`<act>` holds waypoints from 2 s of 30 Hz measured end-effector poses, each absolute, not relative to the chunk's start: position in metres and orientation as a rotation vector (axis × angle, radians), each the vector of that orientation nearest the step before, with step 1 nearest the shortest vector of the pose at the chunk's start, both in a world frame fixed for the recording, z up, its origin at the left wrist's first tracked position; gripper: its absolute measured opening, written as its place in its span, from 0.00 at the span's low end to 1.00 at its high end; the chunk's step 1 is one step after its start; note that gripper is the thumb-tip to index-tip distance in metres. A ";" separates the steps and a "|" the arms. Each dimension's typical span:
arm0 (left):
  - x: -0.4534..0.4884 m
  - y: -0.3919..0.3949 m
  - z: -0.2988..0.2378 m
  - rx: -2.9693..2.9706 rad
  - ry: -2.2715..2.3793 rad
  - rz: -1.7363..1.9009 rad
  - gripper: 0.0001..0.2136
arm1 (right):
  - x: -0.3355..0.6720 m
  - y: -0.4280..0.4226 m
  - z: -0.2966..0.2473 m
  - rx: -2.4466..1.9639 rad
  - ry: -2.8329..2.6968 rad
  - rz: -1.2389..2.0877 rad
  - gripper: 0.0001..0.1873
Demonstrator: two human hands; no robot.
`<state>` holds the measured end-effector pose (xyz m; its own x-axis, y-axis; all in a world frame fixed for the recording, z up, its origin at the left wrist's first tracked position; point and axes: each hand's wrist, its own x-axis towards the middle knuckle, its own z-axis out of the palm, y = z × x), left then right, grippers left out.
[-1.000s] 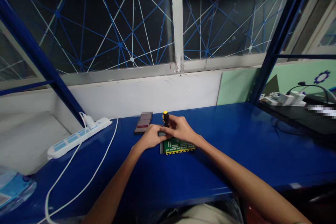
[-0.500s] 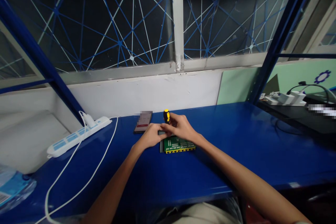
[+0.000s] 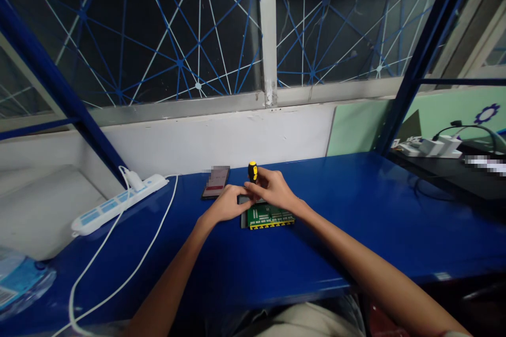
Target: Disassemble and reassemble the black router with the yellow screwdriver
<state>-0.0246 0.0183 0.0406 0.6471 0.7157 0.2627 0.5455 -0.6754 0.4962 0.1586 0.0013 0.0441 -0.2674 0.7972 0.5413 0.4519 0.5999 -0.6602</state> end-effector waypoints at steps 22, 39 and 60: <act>-0.025 0.019 0.040 2.418 0.932 0.610 0.09 | 0.161 -0.002 0.051 -1.033 -1.817 0.550 0.16; -0.018 0.016 0.041 2.486 0.913 0.721 0.09 | 0.255 0.022 0.043 -1.360 -1.579 0.219 0.17; 0.111 0.041 0.023 2.811 0.692 0.516 0.09 | 0.299 0.021 -0.003 -1.944 -1.949 0.150 0.18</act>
<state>0.1106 0.0406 0.0226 0.8294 0.4805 0.2851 0.4105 -0.8702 0.2725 0.2992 0.0212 -0.0028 0.0313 0.9810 0.1916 0.9402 0.0361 -0.3387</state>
